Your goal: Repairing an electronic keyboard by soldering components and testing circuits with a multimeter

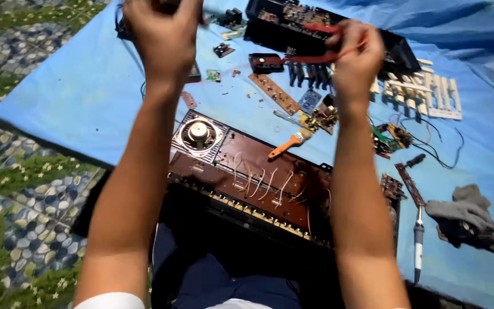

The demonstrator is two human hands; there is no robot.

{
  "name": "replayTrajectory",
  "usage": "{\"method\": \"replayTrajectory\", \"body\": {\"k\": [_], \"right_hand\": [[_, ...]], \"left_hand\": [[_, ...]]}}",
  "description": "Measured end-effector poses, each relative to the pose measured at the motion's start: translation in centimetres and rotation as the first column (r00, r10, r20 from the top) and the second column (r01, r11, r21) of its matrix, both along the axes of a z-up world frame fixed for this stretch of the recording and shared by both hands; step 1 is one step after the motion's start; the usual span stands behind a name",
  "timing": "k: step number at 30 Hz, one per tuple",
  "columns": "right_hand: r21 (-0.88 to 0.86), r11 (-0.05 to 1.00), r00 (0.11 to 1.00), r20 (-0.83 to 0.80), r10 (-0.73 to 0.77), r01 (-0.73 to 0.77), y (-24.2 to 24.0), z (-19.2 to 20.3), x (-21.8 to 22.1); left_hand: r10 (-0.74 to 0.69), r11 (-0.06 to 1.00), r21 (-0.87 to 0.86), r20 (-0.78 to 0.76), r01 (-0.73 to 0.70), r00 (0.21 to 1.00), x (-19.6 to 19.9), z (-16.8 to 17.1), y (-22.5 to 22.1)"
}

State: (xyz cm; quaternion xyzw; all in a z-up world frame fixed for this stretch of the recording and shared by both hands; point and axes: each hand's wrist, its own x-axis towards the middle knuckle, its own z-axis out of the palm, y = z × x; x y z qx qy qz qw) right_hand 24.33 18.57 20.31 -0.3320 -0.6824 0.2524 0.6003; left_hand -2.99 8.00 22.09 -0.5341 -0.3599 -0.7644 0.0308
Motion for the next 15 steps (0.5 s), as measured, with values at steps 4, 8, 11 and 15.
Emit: {"method": "replayTrajectory", "body": {"k": [4, 8, 11, 15], "right_hand": [[-0.083, 0.987, 0.985, -0.087, -0.147, 0.140, 6.0, 2.6, 9.0], [-0.092, 0.967, 0.930, -0.267, -0.252, 0.236, 7.2, 3.5, 19.0], [-0.091, 0.945, 0.897, -0.296, -0.328, 0.315, 4.2, 3.0, 25.9], [0.219, 0.825, 0.851, -0.060, -0.521, 0.521, -3.7, 0.5, 30.3]], "left_hand": [[-0.056, 0.998, -0.012, -0.015, 0.056, 0.998, 2.5, 1.1, 1.1], [-0.140, 0.988, -0.065, -0.016, 0.138, 0.990, 6.5, 0.5, 2.3], [-0.248, 0.964, -0.104, -0.011, 0.245, 0.969, 11.7, -0.4, 3.7], [-0.374, 0.916, -0.159, -0.001, 0.369, 0.927, 18.0, -1.6, 4.5]]}}
